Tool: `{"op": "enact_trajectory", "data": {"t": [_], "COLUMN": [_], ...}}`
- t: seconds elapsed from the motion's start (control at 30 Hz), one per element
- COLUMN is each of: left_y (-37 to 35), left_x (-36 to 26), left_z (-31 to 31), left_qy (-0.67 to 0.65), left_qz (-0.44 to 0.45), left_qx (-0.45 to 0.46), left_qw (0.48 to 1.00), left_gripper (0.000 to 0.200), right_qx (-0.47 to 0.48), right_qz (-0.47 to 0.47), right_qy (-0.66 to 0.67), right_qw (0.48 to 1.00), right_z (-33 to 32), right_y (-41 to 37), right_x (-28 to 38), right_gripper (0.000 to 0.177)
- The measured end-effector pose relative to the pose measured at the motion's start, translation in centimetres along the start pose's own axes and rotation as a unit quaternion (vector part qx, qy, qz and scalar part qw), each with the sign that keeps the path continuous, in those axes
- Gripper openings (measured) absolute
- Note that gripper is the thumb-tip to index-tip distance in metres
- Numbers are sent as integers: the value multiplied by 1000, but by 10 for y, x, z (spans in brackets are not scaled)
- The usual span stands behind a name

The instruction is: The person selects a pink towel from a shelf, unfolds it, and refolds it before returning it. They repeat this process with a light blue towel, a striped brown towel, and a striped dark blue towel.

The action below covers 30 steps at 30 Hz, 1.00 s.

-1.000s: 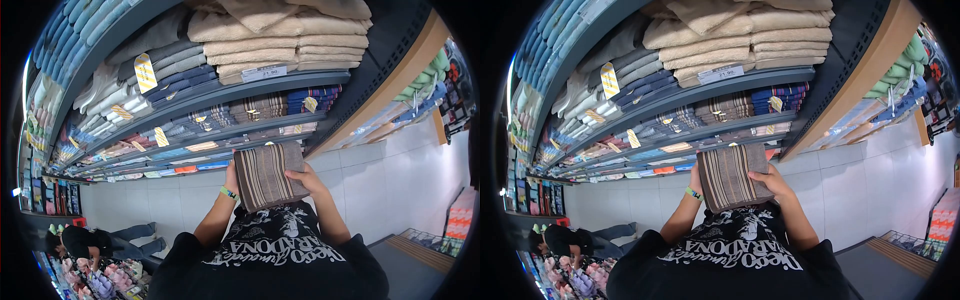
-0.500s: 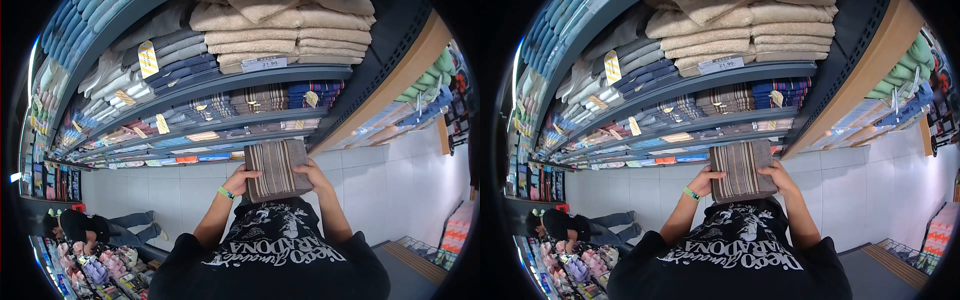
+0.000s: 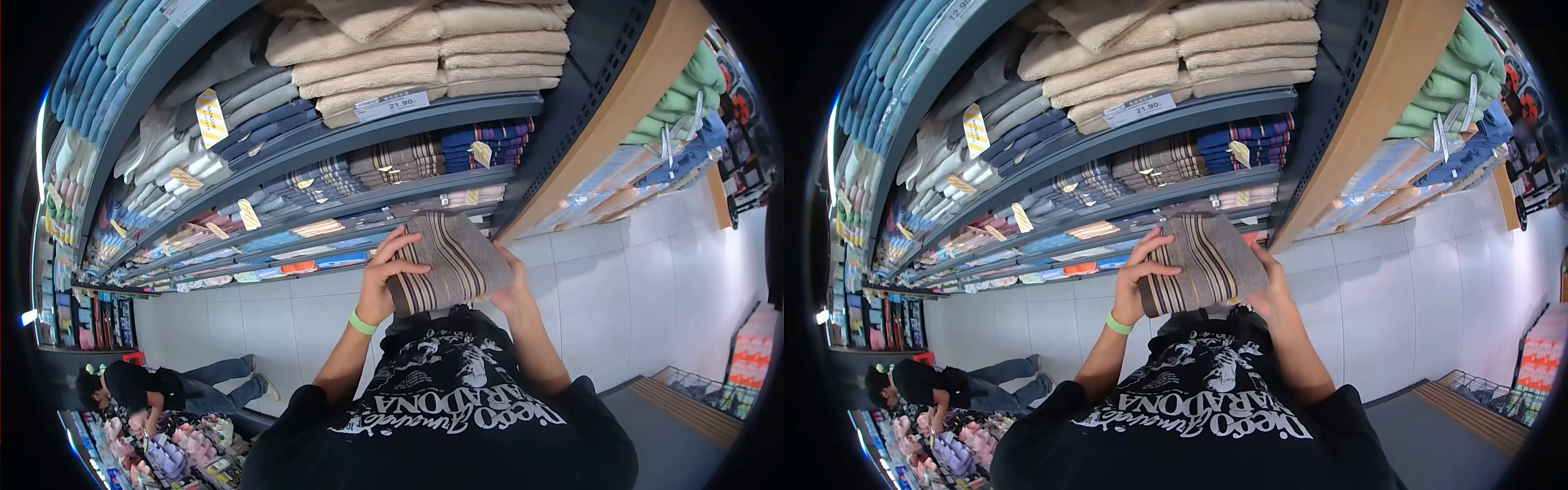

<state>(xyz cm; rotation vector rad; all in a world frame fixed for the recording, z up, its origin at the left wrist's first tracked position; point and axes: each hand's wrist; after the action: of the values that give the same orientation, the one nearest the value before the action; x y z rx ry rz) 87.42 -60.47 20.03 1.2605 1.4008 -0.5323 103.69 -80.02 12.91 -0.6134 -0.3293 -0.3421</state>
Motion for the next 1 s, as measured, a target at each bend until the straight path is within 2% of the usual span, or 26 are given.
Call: {"op": "enact_trajectory", "data": {"t": [0.03, 0.1, 0.17, 0.2, 0.23, 0.3, 0.33, 0.37, 0.4, 0.43, 0.47, 0.5, 0.57, 0.6, 0.63, 0.7, 0.73, 0.77, 0.8, 0.87, 0.9, 0.97, 1.0], "left_y": [0, 0, 0, -3, -5, -17, -21, -32, -46, -51, -54, -54, -47, -45, -53, -69, -62, -54, -45, -27, -20, -10, -6], "left_x": [0, -3, -13, -12, -10, 6, 15, 29, 45, 42, 40, 39, 29, 28, 39, 71, 63, 55, 47, 42, 41, 43, 47], "left_z": [-1, 0, 8, 13, 20, 27, 26, 20, 12, 8, 14, 14, 13, 10, 8, 3, 1, -1, -3, -11, -15, -23, -26], "left_qy": [15, 31, 73, 80, -2, -180, -178, -178, -366, -532, -619, -620, -726, -724, -724, -649, -676, -677, -670, -668, -656, -631, -624], "left_qz": [-6, -15, 14, -23, -42, -168, -176, -176, -296, -399, -359, -358, -277, -282, -282, -368, -392, -393, -378, -358, -349, -331, -327], "left_qx": [31, 61, 63, 5, -83, -192, -201, -201, -156, -104, -93, -93, -79, -88, -91, -119, -141, -138, -158, -177, -174, -164, -162], "left_qw": [999, 998, 995, 996, 996, 950, 947, 947, 868, 740, 692, 693, 625, 624, 623, 655, 608, 606, 618, 628, 646, 682, 691], "left_gripper": [28, 25, 49, 67, 78, 79, 66, 66, 65, 70, 86, 86, 81, 69, 69, 52, 46, 46, 47, 48, 47, 44, 44], "right_qx": [-1, 60, 50, 65, 81, 73, 75, 77, 78, 86, 95, 96, 68, 68, 79, 86, 100, 112, 109, 201, 199, 297, 249], "right_qz": [-1, 83, 57, 14, -29, -18, -36, -54, -53, -55, -57, -57, -63, -61, -79, -99, -68, -36, -38, 89, 90, 87, 83], "right_qy": [1, 39, 36, -54, -144, -118, -131, -143, -144, -157, -171, -172, -253, -254, -303, -351, -259, -164, -164, 35, 32, -59, -151], "right_qw": [1000, 994, 997, 996, 986, 990, 988, 985, 985, 982, 979, 979, 963, 963, 946, 927, 958, 979, 980, 975, 975, 949, 953], "right_z": [0, -2, -1, -2, -2, 0, 2, 4, 7, 12, 15, 15, 15, 14, 12, 11, 12, 12, 10, 5, 2, 5, 7], "right_y": [-2, -7, -13, -13, -15, -18, -17, -16, -15, -14, -12, -11, -8, -6, -4, -2, -2, -2, -3, -4, -4, -5, -7], "right_x": [2, 1, -4, -5, -7, -4, -4, -4, -4, -3, -3, -2, -3, -4, -5, -6, -5, -5, -8, -17, -22, -26, -25], "right_gripper": [53, 53, 56, 56, 58, 62, 61, 61, 61, 65, 70, 70, 72, 72, 70, 69, 68, 68, 68, 70, 70, 64, 54]}}
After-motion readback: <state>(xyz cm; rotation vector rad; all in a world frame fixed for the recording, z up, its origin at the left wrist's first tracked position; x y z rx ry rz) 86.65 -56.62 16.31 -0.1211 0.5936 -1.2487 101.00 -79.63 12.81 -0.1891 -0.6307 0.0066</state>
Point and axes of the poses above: each hand's wrist, its own y-axis towards the middle knuckle, its own z-axis out of the palm, x = y × z, and after that the axes turned 9 degrees about -y, right-handed
